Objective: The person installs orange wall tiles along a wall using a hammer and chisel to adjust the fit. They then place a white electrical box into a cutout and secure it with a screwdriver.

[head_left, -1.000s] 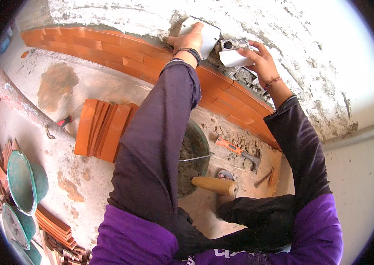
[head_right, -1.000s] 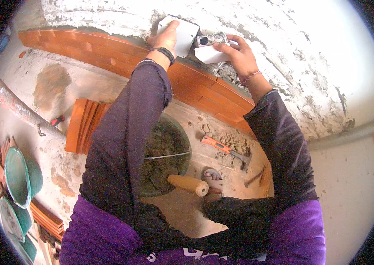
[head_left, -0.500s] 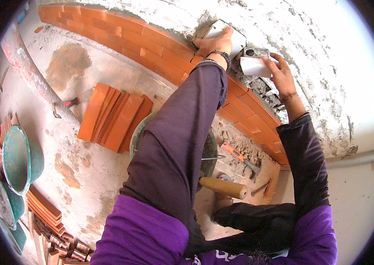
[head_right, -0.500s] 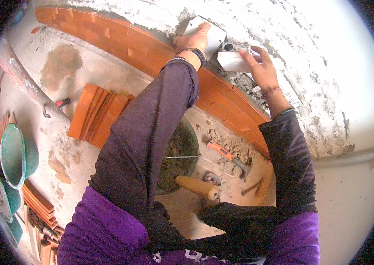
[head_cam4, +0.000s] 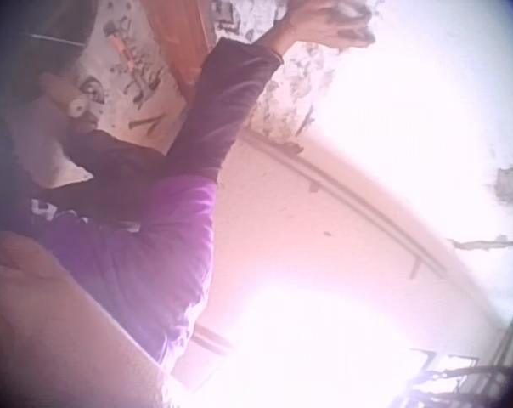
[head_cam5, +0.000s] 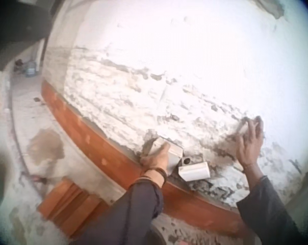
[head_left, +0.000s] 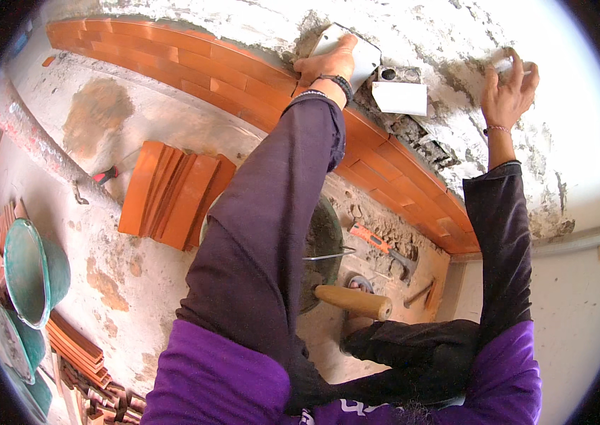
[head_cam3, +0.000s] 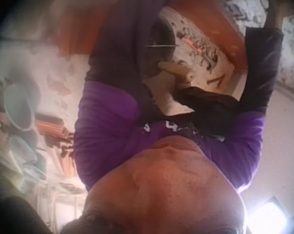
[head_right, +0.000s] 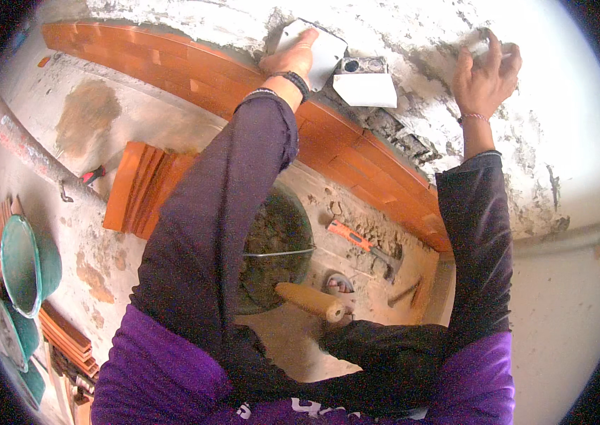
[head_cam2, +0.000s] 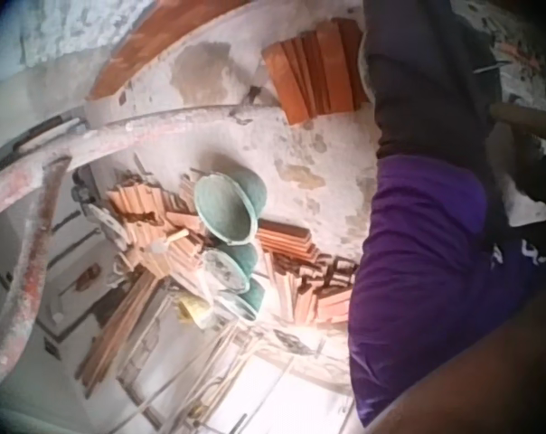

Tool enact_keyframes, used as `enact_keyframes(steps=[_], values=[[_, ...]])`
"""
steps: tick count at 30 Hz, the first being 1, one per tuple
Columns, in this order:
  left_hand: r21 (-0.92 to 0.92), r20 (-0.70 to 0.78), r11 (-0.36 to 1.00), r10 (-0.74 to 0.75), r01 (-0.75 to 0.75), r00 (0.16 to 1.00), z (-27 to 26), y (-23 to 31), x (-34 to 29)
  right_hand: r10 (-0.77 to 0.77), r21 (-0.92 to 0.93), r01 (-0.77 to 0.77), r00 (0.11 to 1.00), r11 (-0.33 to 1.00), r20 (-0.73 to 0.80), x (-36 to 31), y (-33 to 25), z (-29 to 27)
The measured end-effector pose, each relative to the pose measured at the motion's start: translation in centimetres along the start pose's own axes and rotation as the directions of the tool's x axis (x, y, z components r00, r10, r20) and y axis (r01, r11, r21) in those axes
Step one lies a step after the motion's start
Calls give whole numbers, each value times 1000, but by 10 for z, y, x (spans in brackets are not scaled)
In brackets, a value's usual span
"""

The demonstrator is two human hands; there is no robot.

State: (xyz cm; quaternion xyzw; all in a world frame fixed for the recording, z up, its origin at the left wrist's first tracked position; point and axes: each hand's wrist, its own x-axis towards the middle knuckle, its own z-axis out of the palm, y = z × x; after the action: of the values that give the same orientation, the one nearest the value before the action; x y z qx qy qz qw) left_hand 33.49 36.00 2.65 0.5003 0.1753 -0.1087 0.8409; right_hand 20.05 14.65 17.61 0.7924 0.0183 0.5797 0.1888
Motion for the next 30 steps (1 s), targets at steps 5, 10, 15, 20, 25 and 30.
enact_keyframes(steps=[5, 10, 15, 20, 25, 30], values=[[14, 125, 998, -55, 54, 991, -10, 3, -3, -42, 8, 42, 999, 999, 5, -17, 12, 10], [-14, 135, 1000, 10, -8, 991, -10, -4, 11, -41, -19, 40, 999, 999, -37, -18, 10, 20], [13, 132, 998, 67, -69, 989, -16, 5, -3, -29, 6, 29, 996, 1000, -81, -19, 1, 24], [-6, 67, 999, 40, -40, 997, -20, 14, -37, -23, 16, 25, 996, 1000, -85, -19, -4, 20], [-33, 81, 997, 71, -68, 994, -14, 9, -22, -42, 19, 45, 993, 999, -108, -18, -4, 19], [179, -108, 969, 189, -168, 976, -8, 21, -27, -38, 27, 41, 994, 999, -106, -19, -9, 24]])
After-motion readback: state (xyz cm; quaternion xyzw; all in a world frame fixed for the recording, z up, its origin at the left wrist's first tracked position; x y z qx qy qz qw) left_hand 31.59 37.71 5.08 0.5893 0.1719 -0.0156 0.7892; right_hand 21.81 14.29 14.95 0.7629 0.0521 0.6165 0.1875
